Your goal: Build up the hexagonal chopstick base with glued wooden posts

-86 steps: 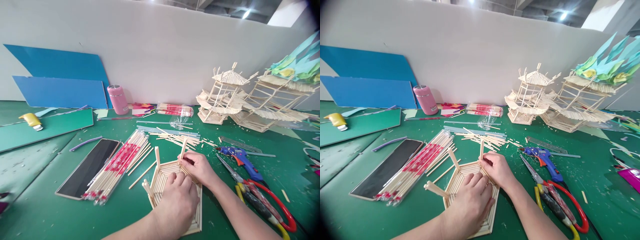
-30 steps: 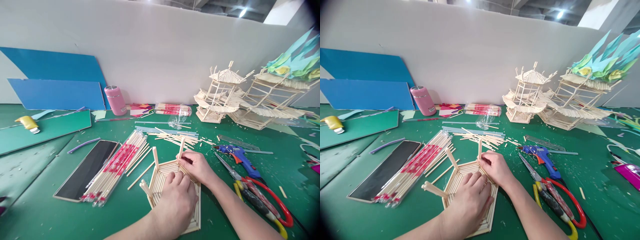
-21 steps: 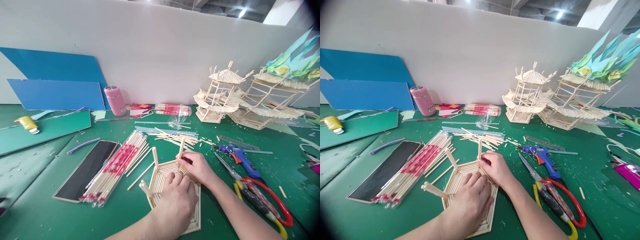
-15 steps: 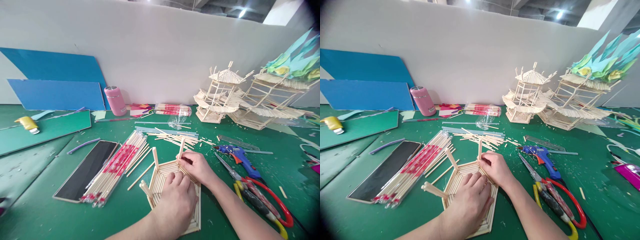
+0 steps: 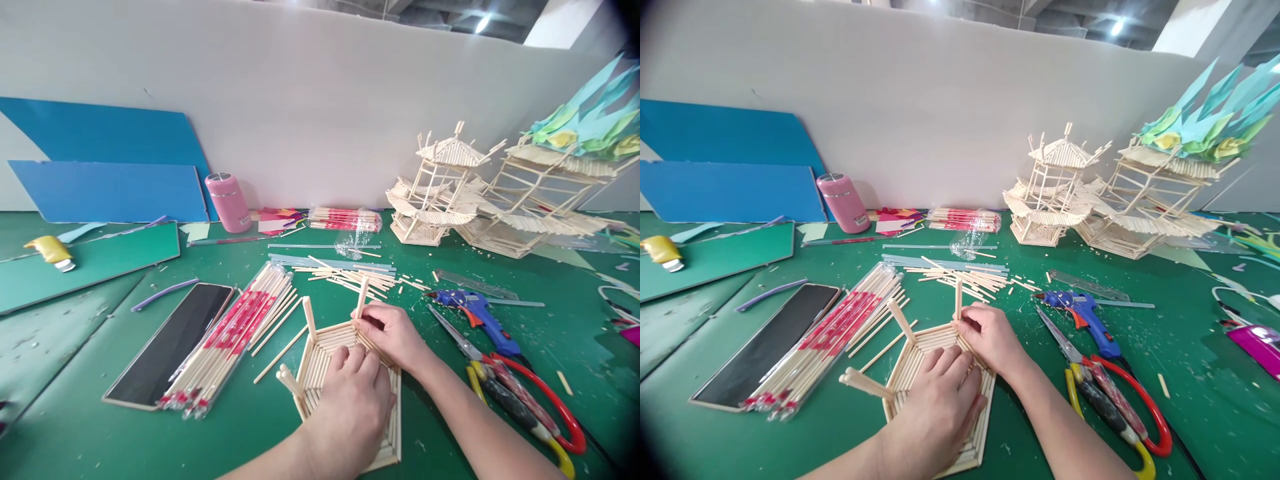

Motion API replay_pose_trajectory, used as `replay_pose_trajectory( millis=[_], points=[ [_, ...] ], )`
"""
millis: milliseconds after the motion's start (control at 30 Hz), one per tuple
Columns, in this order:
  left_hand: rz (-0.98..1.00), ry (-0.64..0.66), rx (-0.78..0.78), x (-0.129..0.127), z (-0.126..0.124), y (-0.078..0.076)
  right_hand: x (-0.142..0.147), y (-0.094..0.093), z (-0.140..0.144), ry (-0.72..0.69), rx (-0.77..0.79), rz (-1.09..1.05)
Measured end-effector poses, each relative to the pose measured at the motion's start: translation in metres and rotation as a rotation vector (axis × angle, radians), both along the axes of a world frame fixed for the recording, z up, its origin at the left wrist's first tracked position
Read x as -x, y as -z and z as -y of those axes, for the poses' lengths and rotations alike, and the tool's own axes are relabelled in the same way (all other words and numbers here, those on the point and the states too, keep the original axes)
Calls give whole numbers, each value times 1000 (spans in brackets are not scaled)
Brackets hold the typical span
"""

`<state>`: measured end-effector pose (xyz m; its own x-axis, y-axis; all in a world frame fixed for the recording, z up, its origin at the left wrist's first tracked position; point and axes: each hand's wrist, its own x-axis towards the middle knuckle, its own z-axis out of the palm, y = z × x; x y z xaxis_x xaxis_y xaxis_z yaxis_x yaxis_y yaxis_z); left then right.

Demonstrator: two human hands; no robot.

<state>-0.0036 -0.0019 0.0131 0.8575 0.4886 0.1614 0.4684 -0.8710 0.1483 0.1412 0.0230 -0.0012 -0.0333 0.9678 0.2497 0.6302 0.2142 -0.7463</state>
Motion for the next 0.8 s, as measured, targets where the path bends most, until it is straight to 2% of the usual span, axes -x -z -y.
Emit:
replay_pose_trajectory(
  millis=[800],
  points=[
    [25,-10,42,0,-3,-1,0,2,0,6,24,-2]
  ],
)
